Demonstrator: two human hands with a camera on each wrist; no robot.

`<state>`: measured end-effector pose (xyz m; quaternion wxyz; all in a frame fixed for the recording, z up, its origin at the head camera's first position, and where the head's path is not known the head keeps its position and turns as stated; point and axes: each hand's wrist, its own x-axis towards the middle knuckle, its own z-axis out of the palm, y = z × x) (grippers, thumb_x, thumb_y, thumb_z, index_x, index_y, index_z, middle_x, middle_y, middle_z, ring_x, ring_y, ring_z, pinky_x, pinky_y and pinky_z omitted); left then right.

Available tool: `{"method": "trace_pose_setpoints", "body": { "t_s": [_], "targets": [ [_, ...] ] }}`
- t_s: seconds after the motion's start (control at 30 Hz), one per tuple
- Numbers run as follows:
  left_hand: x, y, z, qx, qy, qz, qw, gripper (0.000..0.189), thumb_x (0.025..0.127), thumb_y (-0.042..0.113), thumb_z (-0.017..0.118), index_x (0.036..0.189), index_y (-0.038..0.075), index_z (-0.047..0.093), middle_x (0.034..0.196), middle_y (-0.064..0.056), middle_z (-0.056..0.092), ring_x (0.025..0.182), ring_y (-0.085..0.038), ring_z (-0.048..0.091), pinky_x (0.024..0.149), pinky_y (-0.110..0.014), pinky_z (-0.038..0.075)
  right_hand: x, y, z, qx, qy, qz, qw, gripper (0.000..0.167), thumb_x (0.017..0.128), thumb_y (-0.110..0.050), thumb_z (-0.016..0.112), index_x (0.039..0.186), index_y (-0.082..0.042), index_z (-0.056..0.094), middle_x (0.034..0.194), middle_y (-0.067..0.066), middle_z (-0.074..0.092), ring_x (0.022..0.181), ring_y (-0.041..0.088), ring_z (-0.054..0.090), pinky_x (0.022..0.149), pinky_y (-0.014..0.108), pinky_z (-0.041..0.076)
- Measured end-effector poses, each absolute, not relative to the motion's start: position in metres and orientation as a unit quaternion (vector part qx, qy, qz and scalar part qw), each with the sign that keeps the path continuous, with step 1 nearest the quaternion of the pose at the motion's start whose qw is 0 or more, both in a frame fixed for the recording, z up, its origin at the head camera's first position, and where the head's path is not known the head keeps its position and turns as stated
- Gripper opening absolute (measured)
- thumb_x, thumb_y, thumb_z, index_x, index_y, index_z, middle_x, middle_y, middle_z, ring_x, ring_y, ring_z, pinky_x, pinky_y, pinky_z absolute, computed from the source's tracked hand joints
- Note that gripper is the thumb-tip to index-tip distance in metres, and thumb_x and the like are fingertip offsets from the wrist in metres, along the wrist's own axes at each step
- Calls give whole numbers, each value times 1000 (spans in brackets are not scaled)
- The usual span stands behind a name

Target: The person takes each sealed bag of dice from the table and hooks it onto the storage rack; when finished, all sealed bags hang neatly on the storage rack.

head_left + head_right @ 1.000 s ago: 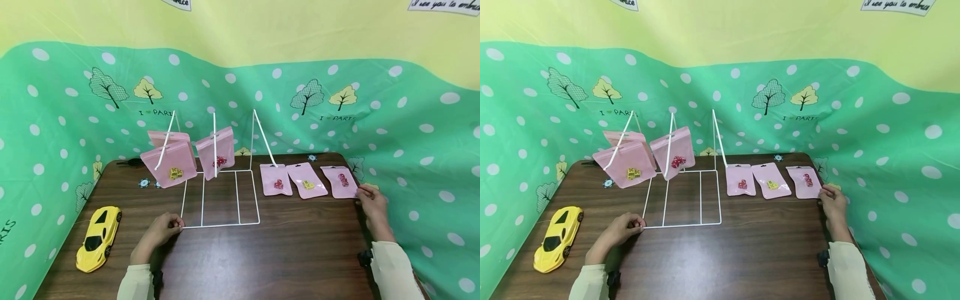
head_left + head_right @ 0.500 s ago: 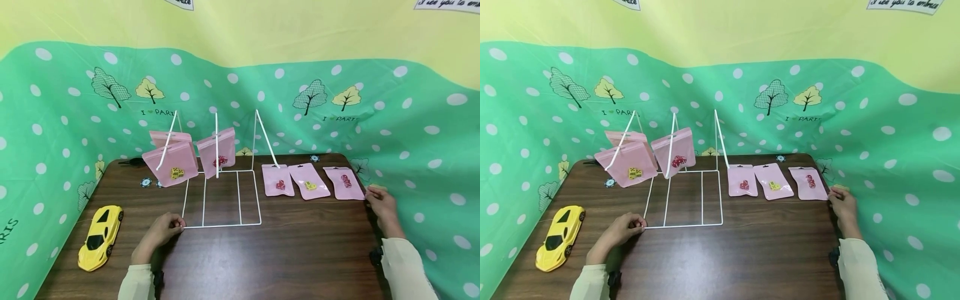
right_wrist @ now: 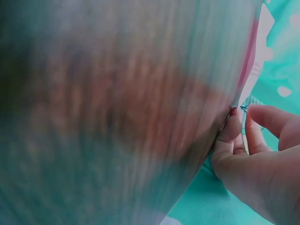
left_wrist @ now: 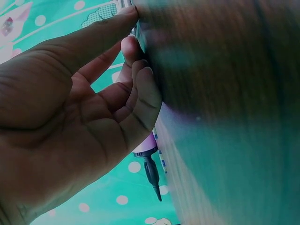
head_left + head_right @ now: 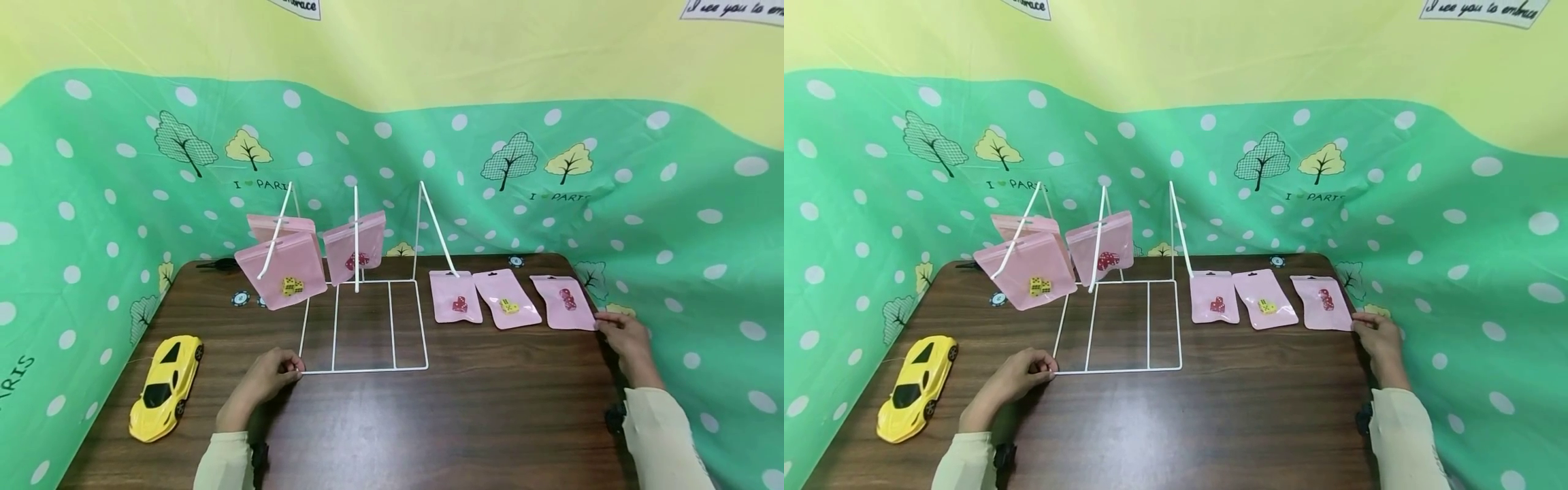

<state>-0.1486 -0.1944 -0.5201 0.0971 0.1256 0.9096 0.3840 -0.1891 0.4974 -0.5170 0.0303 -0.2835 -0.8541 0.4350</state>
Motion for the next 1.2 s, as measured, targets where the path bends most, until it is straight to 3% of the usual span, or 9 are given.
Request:
{"method": "trace_pose_setpoints", "body": {
  "t_s": [0.23,0.43,0.53,0.63,0.7,0.77,0.83,0.97,1.2],
  "targets": [
    [-148,-194,-521,121,912,380,99,16,95,-3,76,88,9,71,82,2,56,81,-16,49,73,-32,42,-193,490,-517,-286,-852,438,24,45,109,-8,53,147,16,50,152,37,41,123,45,46,87,42,46],
    [-147,-193,-519,113,913,378,104,15,96,-3,76,89,9,71,83,1,56,81,-16,49,74,-32,42,-195,486,-517,-285,-848,446,32,39,108,-2,54,141,19,53,144,36,44,112,41,47,65,19,42],
    [-147,-192,-519,111,913,378,103,15,96,-3,76,89,8,71,82,1,56,81,-16,49,74,-32,42,-196,485,-517,-290,-844,449,36,38,108,0,51,140,19,54,145,36,44,112,40,47,64,20,43],
    [-147,-192,-518,113,913,378,102,15,96,-3,76,89,9,71,83,1,56,81,-16,49,74,-33,42,-197,483,-516,-304,-838,451,33,39,109,-1,49,143,18,54,153,37,41,122,44,46,85,34,53],
    [-147,-193,-518,115,913,378,100,15,96,-3,76,88,8,70,83,1,56,81,-16,49,74,-33,42,-196,482,-516,-317,-831,457,32,41,110,-2,49,146,15,53,160,36,37,130,46,43,103,49,51],
    [-147,-193,-518,117,913,378,100,15,96,-4,76,88,8,70,83,1,56,81,-15,49,74,-32,43,-194,482,-515,-326,-825,461,36,42,111,-5,48,149,13,53,164,33,35,131,43,43,108,53,48],
    [-147,-192,-519,118,912,380,99,15,96,-4,76,88,8,70,83,1,57,80,-15,50,73,-32,43,-190,482,-515,-329,-814,476,43,43,112,-7,49,150,10,53,162,29,39,123,33,51,102,42,55],
    [-147,-192,-519,119,910,385,98,15,95,-5,76,88,7,70,83,0,56,80,-15,50,73,-31,43,-181,480,-516,-318,-773,545,62,37,110,-5,52,144,6,60,144,19,48,93,6,59,74,19,58],
    [-146,-192,-518,120,906,393,101,15,95,-5,75,89,7,71,83,1,56,79,-16,51,72,-31,43,-166,470,-512,-302,-729,607,94,28,109,-3,54,135,0,65,122,-1,50,84,-2,61,73,15,58]
  ]
}}
